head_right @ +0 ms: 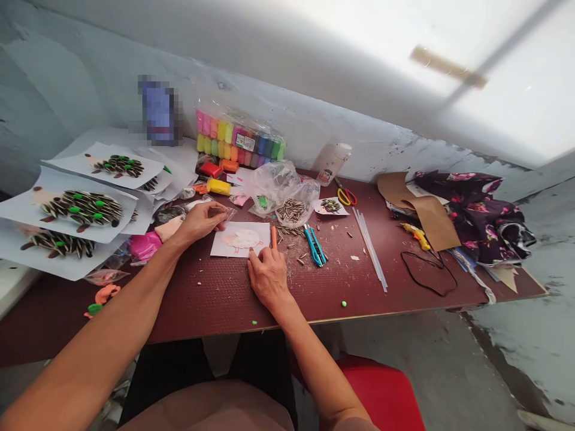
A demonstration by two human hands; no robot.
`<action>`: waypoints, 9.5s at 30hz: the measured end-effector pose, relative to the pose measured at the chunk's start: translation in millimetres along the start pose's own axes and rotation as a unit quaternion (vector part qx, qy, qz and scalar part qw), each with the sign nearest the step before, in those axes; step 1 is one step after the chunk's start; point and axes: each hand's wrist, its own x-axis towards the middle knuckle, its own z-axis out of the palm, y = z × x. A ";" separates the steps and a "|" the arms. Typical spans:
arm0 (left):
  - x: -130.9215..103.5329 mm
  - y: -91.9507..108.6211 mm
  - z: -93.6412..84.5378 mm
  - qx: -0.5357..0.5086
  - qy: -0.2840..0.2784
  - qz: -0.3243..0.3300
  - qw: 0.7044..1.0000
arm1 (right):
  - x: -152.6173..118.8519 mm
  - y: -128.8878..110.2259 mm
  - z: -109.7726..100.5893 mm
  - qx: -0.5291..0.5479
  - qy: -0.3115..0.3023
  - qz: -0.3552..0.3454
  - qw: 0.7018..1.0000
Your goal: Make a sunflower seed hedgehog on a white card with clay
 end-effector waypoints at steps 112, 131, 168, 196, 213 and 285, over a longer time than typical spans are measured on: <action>-1.9 6.7 -0.5 -0.021 0.002 -0.010 1.000 | 7.7 -4.2 -6.9 0.037 -0.052 0.041 0.997; -6.5 15.1 -1.9 -0.152 0.014 -0.015 0.988 | 9.2 -2.7 -10.4 0.028 -0.057 0.032 0.997; 8.4 3.2 -8.9 -0.217 0.143 -0.058 0.964 | 137.8 28.1 13.3 0.022 -0.064 0.053 0.996; -13.0 37.2 -6.5 -0.252 -0.066 -0.007 0.966 | 108.5 7.3 22.2 0.567 0.018 0.142 0.811; -11.6 30.6 -13.5 -0.253 -0.047 -0.035 0.966 | 112.8 17.7 24.3 0.682 0.039 0.203 0.701; -14.9 30.6 -3.2 -0.241 -0.085 -0.043 0.966 | 105.6 17.2 26.9 0.555 0.014 0.110 0.825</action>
